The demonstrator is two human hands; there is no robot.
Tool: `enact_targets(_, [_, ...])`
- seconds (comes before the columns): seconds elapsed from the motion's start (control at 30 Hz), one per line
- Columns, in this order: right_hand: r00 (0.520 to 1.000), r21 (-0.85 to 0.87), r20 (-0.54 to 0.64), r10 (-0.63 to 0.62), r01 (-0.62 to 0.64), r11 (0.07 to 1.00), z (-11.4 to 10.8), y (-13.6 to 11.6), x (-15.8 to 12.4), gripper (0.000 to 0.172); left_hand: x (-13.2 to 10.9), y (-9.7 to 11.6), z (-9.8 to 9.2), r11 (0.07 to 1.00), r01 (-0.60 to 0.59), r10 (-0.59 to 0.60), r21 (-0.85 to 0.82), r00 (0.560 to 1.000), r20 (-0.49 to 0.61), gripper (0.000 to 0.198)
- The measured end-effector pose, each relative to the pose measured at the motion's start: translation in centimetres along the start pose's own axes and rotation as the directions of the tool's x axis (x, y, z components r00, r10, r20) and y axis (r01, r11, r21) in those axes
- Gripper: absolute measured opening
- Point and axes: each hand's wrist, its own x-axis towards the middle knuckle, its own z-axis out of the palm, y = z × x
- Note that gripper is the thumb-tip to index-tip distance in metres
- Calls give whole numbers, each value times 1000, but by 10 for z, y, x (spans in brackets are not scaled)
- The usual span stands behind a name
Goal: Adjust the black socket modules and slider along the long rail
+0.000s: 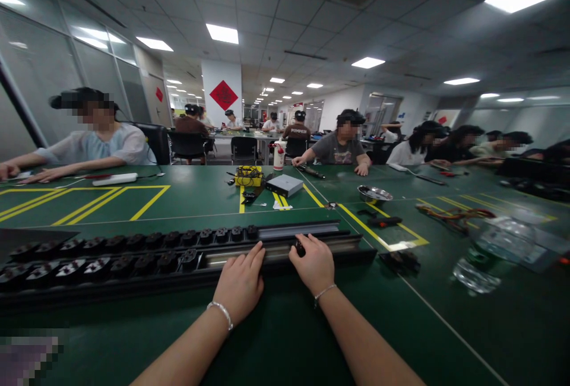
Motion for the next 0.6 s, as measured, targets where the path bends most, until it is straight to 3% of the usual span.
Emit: enact_targets(0.6, [1000, -1, -15, 22, -22, 1000, 1, 0, 0, 33, -1, -1, -1, 1000, 0, 0, 9, 1000, 2, 50])
